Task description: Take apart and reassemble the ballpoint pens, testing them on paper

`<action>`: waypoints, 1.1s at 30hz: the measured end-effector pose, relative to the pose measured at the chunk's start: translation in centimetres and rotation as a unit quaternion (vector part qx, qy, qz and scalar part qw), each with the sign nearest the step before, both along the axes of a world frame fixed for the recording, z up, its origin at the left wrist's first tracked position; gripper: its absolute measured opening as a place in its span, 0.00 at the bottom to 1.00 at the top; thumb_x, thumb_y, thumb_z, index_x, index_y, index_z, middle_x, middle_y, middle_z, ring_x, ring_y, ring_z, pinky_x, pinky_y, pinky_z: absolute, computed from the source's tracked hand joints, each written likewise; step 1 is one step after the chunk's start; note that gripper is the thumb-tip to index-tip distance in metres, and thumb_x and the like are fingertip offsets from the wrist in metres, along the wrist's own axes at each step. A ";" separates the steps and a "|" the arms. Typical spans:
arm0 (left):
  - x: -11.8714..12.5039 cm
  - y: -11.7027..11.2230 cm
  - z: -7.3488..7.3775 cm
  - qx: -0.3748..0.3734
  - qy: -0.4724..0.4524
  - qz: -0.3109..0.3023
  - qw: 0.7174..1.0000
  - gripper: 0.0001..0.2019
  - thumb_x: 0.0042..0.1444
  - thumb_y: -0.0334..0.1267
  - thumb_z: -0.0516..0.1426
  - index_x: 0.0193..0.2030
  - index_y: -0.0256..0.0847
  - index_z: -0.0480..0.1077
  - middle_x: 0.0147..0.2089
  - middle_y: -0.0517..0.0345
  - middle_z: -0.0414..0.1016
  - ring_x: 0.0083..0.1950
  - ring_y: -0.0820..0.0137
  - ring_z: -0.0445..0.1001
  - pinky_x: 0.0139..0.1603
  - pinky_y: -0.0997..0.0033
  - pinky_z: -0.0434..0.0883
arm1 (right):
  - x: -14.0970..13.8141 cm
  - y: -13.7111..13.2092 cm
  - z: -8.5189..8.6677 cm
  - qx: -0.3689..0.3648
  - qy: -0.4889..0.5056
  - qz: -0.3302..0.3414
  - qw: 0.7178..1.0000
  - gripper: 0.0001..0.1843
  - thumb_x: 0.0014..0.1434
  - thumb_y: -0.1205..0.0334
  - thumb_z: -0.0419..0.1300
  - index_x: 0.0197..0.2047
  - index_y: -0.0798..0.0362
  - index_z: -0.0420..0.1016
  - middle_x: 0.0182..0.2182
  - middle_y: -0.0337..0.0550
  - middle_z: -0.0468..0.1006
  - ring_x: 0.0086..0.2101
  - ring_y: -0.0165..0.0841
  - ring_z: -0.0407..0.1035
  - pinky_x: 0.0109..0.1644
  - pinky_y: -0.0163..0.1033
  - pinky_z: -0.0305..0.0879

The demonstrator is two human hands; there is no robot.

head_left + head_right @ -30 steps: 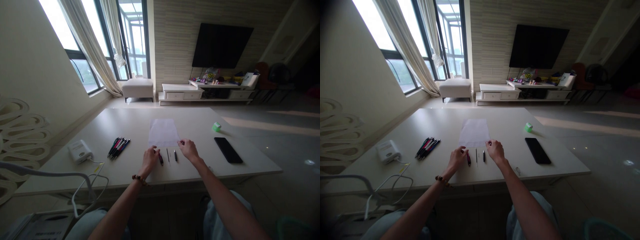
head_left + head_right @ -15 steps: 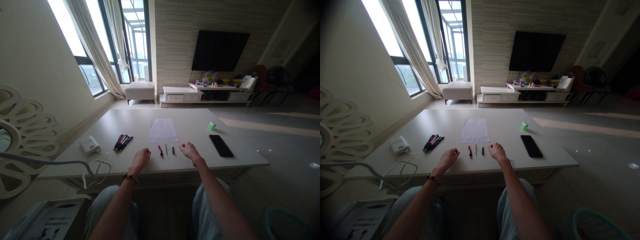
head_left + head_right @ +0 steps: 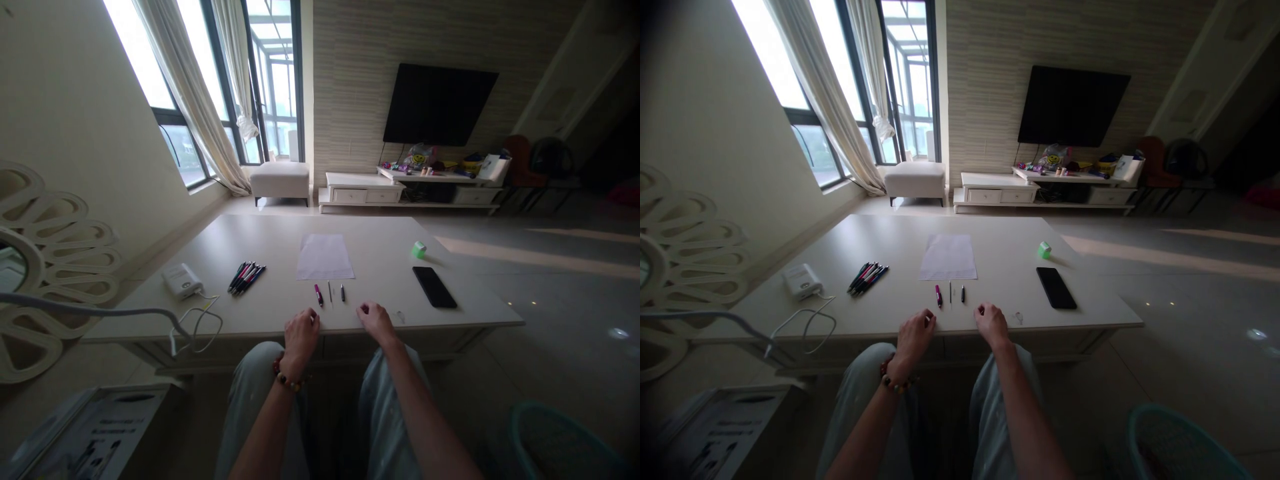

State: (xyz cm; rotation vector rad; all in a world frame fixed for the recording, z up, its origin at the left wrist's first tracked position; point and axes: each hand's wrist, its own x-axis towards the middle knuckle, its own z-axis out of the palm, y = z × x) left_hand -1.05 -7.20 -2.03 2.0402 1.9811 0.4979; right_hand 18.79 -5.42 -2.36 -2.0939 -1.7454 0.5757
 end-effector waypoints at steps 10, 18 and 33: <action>2.5 -1.7 -0.2 0.006 -0.045 -0.041 0.998 0.09 0.61 0.36 0.47 0.36 0.41 0.68 0.39 0.52 0.76 0.45 0.63 0.71 0.45 0.66 0.59 | -5.2 -0.7 0.7 -0.017 0.025 0.053 0.998 0.12 0.60 0.60 0.53 0.36 0.55 0.76 0.34 0.49 0.80 0.37 0.35 0.74 0.38 0.32 0.61; 3.2 -2.0 -0.1 -0.012 -0.270 -0.001 0.963 0.05 0.57 0.32 0.49 0.36 0.43 0.65 0.39 0.49 0.74 0.42 0.63 0.71 0.43 0.68 0.62 | -8.7 -1.5 2.3 -0.019 -0.022 0.044 0.999 0.15 0.64 0.64 0.44 0.43 0.56 0.70 0.33 0.54 0.79 0.36 0.39 0.74 0.35 0.37 0.62; 2.9 -0.2 -0.5 -0.053 -0.359 0.076 0.929 0.19 0.54 0.40 0.55 0.52 0.42 0.59 0.44 0.50 0.76 0.40 0.63 0.74 0.38 0.71 0.65 | -10.7 1.3 3.1 0.018 0.031 0.022 0.999 0.14 0.63 0.61 0.45 0.44 0.51 0.69 0.33 0.47 0.79 0.33 0.39 0.74 0.30 0.37 0.56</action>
